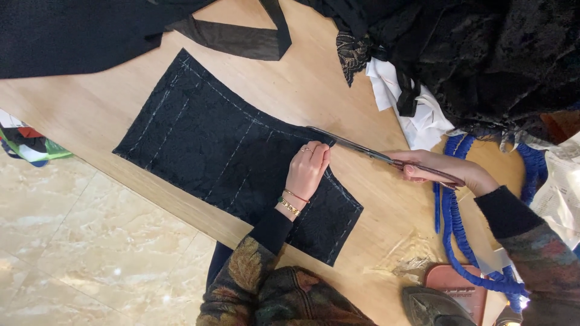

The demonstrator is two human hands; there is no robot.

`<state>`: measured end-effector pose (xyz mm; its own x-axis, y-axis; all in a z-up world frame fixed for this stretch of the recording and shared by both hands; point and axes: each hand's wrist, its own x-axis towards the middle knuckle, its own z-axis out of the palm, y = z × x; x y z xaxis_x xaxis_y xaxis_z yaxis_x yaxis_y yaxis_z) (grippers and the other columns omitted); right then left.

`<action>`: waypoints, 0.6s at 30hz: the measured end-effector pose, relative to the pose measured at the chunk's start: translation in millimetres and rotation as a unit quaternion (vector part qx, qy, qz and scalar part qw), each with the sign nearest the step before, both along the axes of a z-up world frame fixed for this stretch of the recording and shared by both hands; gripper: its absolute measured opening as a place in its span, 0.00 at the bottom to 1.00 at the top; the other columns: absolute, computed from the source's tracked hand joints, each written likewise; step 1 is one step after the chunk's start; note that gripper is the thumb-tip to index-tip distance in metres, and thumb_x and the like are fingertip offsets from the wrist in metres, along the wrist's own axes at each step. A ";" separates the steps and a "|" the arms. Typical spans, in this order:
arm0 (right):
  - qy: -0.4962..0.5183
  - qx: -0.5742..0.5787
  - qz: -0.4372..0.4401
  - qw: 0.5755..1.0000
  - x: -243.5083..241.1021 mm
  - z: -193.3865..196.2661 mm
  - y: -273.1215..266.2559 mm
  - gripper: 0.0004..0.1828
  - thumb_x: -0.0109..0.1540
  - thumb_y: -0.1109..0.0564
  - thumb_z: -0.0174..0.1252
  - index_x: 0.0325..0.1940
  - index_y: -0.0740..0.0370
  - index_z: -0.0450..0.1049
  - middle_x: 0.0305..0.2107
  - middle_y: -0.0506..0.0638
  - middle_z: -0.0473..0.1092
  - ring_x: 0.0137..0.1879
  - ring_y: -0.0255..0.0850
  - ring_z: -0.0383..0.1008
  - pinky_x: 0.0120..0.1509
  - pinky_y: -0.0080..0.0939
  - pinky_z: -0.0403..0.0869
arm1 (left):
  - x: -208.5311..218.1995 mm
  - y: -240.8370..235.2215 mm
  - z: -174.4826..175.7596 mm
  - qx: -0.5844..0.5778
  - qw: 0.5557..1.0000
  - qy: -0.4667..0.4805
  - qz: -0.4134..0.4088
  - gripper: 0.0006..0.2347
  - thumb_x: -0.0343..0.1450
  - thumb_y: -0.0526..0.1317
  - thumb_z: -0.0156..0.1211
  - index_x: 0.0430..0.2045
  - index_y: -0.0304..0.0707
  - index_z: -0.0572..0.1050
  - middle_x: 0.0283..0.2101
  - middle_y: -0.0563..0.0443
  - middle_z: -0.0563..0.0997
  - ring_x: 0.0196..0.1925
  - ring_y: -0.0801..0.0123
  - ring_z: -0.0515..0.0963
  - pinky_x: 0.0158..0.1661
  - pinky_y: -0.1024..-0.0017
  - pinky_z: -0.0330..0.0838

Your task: Cutting out a garment pattern from black mesh fabric using tailor scissors along chalk-marked lines.

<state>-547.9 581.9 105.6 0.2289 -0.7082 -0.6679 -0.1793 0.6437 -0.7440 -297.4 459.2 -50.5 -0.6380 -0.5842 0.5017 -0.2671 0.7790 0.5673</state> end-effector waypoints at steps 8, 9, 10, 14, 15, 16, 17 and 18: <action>0.000 0.064 -0.043 0.997 -18.4 -39.9 28.7 0.43 0.60 0.39 0.59 0.77 0.55 0.58 0.21 0.46 0.66 0.24 0.29 0.62 0.25 0.29 0.66 | -0.3 0.0 -1.1 -0.005 1.000 -0.007 0.003 0.03 0.75 0.36 0.58 0.36 0.38 0.76 0.37 0.47 0.76 0.37 0.61 0.82 0.40 0.71 0.80; -0.002 0.077 -0.054 0.996 -20.1 -44.1 30.7 0.42 0.60 0.41 0.59 0.77 0.53 0.59 0.20 0.47 0.64 0.22 0.29 0.61 0.22 0.29 0.66 | -0.1 -0.1 -1.5 -0.004 1.000 -0.004 0.001 0.03 0.75 0.36 0.59 0.36 0.38 0.76 0.37 0.46 0.76 0.37 0.61 0.82 0.40 0.71 0.80; -0.002 0.077 -0.054 0.996 -18.6 -42.4 28.9 0.42 0.60 0.41 0.59 0.77 0.53 0.59 0.20 0.47 0.64 0.22 0.29 0.61 0.22 0.29 0.66 | 0.3 -0.4 -1.9 -0.005 1.000 -0.004 0.001 0.03 0.75 0.36 0.59 0.36 0.38 0.76 0.37 0.46 0.76 0.37 0.61 0.82 0.40 0.71 0.80; -0.004 0.084 -0.063 0.994 -16.7 -40.0 28.5 0.39 0.62 0.43 0.59 0.76 0.55 0.60 0.18 0.47 0.62 0.20 0.30 0.61 0.19 0.29 0.64 | 0.0 -1.2 1.1 0.002 1.000 -0.007 -0.001 0.03 0.75 0.36 0.58 0.36 0.38 0.76 0.37 0.47 0.76 0.37 0.62 0.82 0.40 0.71 0.80; -0.007 0.085 -0.067 0.994 -16.7 -40.7 29.6 0.38 0.62 0.44 0.59 0.75 0.55 0.61 0.17 0.46 0.61 0.19 0.29 0.61 0.19 0.28 0.63 | 0.1 -1.7 3.0 0.004 1.000 -0.008 -0.001 0.03 0.75 0.36 0.58 0.36 0.38 0.76 0.37 0.47 0.76 0.37 0.62 0.82 0.39 0.71 0.80; -0.007 0.085 -0.067 0.994 -16.2 -38.9 28.8 0.38 0.62 0.44 0.59 0.75 0.55 0.61 0.17 0.46 0.61 0.19 0.29 0.61 0.19 0.28 0.63 | 0.8 -1.6 2.1 0.004 1.000 -0.008 -0.001 0.03 0.75 0.36 0.58 0.36 0.38 0.76 0.37 0.47 0.76 0.37 0.62 0.82 0.39 0.71 0.80; -0.013 0.089 -0.063 0.994 -16.2 -36.8 27.8 0.37 0.62 0.43 0.58 0.74 0.56 0.63 0.17 0.45 0.60 0.19 0.29 0.61 0.19 0.28 0.63 | 0.9 -1.6 1.1 0.010 1.000 -0.009 -0.004 0.03 0.75 0.36 0.58 0.36 0.38 0.76 0.37 0.47 0.76 0.37 0.62 0.82 0.40 0.71 0.80; -0.019 0.092 -0.059 0.994 -16.1 -34.6 26.7 0.36 0.63 0.42 0.57 0.73 0.56 0.65 0.17 0.45 0.59 0.19 0.29 0.61 0.18 0.28 0.63 | 1.0 -1.7 0.2 0.016 1.000 -0.011 -0.007 0.03 0.75 0.36 0.59 0.36 0.38 0.77 0.37 0.47 0.76 0.37 0.62 0.82 0.40 0.72 0.80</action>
<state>-564.1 608.5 70.9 0.1790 -0.5987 -0.7807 -0.0682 0.7841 -0.6169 -296.3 457.4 -50.3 -0.6569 -0.5899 0.4696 -0.2683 0.7649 0.5856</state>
